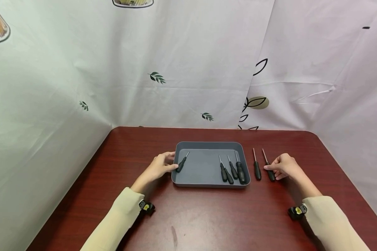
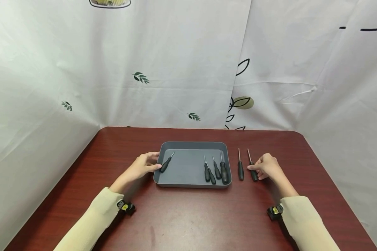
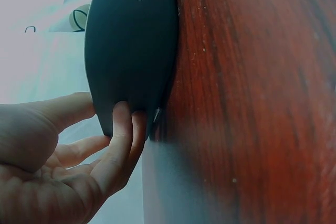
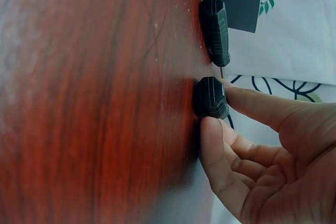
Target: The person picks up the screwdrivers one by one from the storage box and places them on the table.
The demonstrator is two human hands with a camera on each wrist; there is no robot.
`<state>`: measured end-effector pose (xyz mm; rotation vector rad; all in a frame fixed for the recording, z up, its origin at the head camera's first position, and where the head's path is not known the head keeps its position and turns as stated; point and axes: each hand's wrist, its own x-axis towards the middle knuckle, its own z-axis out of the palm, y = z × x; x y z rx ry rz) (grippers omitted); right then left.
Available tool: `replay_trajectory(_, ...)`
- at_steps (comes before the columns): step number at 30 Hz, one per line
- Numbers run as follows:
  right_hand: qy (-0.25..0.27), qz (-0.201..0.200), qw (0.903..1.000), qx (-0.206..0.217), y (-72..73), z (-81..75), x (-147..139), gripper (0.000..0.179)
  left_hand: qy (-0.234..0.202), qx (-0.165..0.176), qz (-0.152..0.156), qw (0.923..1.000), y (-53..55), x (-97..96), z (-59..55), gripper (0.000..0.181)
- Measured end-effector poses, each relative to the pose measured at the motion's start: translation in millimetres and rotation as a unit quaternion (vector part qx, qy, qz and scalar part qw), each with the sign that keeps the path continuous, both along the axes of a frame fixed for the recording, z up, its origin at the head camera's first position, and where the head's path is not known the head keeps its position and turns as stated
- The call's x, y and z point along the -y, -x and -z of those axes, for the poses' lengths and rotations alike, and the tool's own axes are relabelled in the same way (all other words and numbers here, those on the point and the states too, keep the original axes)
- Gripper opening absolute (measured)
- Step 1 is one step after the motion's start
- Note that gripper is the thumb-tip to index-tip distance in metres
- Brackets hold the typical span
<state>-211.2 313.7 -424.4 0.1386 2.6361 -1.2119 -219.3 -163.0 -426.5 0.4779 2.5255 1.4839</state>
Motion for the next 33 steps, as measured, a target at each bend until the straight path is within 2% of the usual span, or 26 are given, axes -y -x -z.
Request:
replay_trajectory(24,-0.010,-0.009,0.9999,0.001,-1.9,-5.3,2,0.025,-0.007,-0.002,-0.004,1.0000,1.2,0.6,2.9,0.057)
replay_trajectory(33,-0.043,-0.030,0.9985,-0.017,-0.5,-10.8,5,0.027,-0.005,-0.001,-0.005,1.0000,1.4,0.5,3.1,0.057)
